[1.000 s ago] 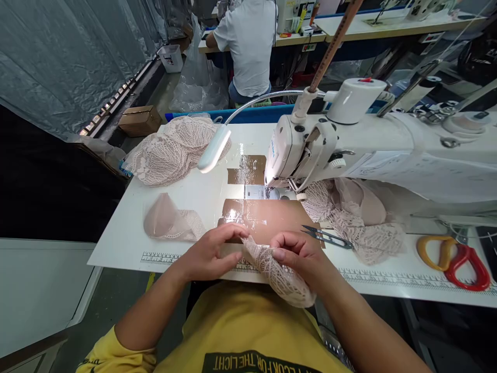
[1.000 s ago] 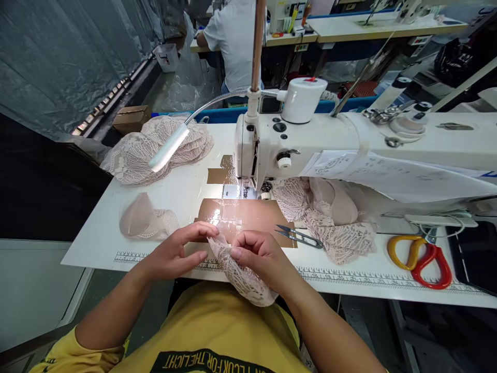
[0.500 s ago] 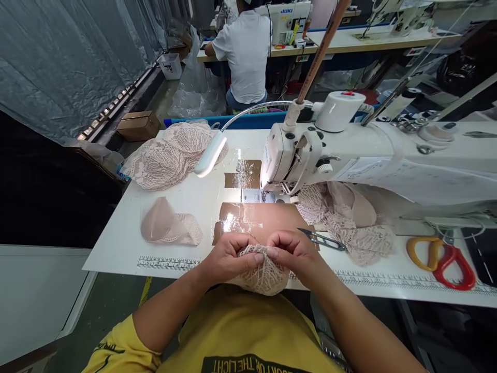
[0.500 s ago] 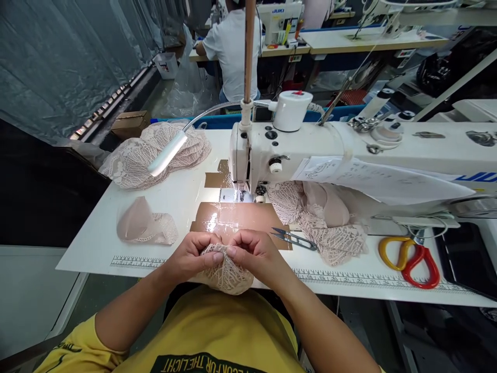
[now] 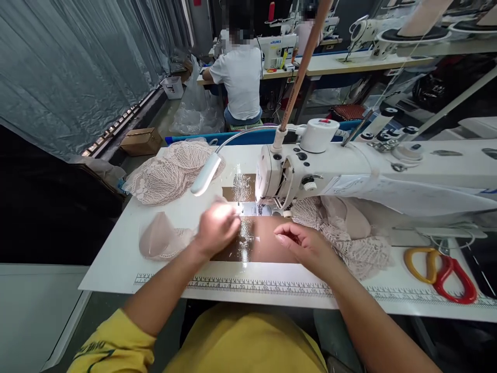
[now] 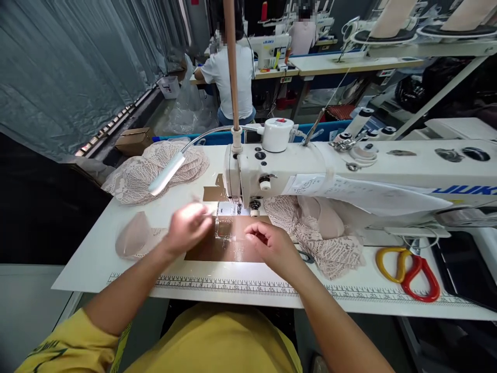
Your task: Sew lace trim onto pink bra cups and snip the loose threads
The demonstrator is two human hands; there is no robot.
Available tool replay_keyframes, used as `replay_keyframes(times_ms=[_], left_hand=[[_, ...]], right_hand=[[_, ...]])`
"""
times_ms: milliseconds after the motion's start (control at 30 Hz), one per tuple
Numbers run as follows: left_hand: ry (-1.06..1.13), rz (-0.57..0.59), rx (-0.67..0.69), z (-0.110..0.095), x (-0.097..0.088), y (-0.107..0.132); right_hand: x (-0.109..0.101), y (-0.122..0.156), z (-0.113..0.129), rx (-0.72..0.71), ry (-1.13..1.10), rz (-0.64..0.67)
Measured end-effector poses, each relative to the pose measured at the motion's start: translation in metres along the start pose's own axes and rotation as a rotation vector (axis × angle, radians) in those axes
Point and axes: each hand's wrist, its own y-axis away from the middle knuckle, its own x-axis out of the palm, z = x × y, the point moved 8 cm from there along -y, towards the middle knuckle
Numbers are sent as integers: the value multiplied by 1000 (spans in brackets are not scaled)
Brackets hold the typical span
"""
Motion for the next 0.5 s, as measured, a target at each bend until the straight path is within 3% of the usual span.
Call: replay_keyframes(times_ms=[33, 67, 167, 233, 300, 400, 500], left_hand=[[-165, 124, 60, -11, 28, -5], [-198, 184, 87, -21, 50, -7], [-240, 249, 112, -42, 87, -5], [-247, 270, 121, -48, 88, 0], [-229, 304, 155, -50, 77, 4], [-19, 429, 220, -46, 59, 5], [186, 399, 240, -35, 52, 0]], right_hand=[[3, -6, 3, -17, 78, 22], [7, -12, 5, -33, 153, 43], [20, -27, 4, -99, 343, 65], [31, -31, 2, -163, 452, 76], [42, -30, -2, -209, 569, 96], [53, -27, -6, -226, 742, 112], [56, -26, -6, -220, 850, 110]])
